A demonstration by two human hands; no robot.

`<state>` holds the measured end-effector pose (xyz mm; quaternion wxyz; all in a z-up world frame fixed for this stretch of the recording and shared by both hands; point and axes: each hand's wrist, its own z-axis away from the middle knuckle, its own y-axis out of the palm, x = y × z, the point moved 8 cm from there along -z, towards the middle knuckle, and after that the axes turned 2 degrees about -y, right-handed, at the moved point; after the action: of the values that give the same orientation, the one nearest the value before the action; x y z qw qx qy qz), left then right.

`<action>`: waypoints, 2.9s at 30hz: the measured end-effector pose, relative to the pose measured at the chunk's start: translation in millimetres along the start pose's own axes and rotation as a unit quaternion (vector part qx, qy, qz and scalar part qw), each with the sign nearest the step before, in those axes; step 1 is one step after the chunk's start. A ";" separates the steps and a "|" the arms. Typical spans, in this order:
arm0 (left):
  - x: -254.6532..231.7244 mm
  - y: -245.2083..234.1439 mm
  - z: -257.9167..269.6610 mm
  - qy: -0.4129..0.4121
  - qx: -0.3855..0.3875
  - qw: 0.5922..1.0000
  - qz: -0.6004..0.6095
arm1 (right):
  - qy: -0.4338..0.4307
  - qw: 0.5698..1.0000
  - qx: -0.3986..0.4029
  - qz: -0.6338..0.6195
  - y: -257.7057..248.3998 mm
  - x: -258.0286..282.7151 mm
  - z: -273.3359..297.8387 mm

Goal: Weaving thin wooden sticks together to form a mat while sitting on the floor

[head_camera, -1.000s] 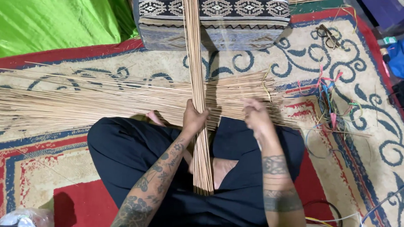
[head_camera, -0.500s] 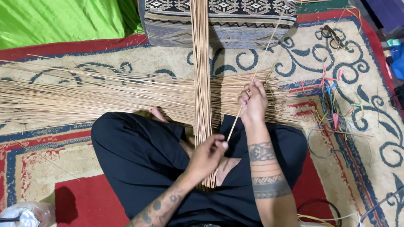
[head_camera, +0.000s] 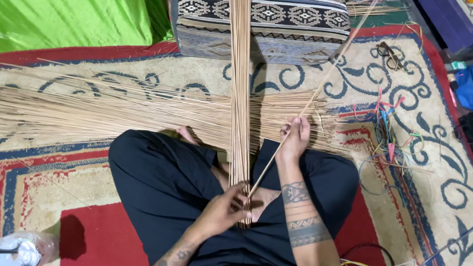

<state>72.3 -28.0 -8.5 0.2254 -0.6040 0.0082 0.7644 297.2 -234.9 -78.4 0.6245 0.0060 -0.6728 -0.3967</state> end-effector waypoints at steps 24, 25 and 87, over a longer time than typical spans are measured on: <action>57.9 -233.5 -137.2 0.073 -0.236 0.906 0.343 | 0.206 0.961 0.175 0.055 -56.2 17.9 -19.3; 80.8 -232.3 -144.0 0.077 -0.235 0.906 0.345 | 0.202 0.962 0.176 0.056 -60.3 24.2 -5.8; 113.1 -246.1 -102.5 -0.012 -0.496 0.777 0.386 | 0.290 0.935 0.202 0.008 -61.6 -31.4 25.1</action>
<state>234.8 201.6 -77.1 -0.4196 -0.5693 -0.1426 0.6924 252.9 -248.1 -135.7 0.7813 0.2419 -0.5282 -0.2280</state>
